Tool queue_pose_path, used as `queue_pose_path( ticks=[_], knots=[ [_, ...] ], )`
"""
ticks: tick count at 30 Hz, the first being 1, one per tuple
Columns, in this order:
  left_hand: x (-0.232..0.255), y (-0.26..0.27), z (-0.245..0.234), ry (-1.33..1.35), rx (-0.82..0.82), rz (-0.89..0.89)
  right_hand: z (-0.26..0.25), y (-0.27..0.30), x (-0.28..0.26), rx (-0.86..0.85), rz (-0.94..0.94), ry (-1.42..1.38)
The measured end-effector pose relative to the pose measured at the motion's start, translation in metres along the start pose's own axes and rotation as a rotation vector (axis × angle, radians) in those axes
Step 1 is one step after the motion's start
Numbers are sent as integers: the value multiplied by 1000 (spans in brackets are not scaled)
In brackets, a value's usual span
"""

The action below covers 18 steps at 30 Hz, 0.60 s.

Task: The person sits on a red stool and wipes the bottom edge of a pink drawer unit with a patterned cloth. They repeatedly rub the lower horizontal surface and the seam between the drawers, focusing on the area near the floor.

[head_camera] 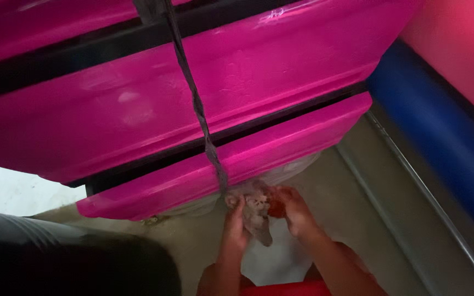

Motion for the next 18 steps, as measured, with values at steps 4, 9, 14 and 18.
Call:
queue_pose_path(
  ticks=[4,9,14,18],
  knots=[
    [-5,-1,-10,-107,162,-24,-9,-5,1,148,-178,191],
    [-6,-8,-14,-106,191,77,-9,-4,-1,107,-277,236],
    [6,2,-11,-57,189,109,-6,19,-5,129,-23,12],
    [6,4,2,33,-116,144,-4,13,-4,-136,248,-328]
  ],
)
Point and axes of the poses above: each hand's wrist, its own y-axis away from the middle knuckle, its own z-axis out of the palm, x = y × z, the point moved 4 cm from there along -y, towards the middle knuckle, and after that the axes turned 14 degrees about z, right-handed, at the moved point
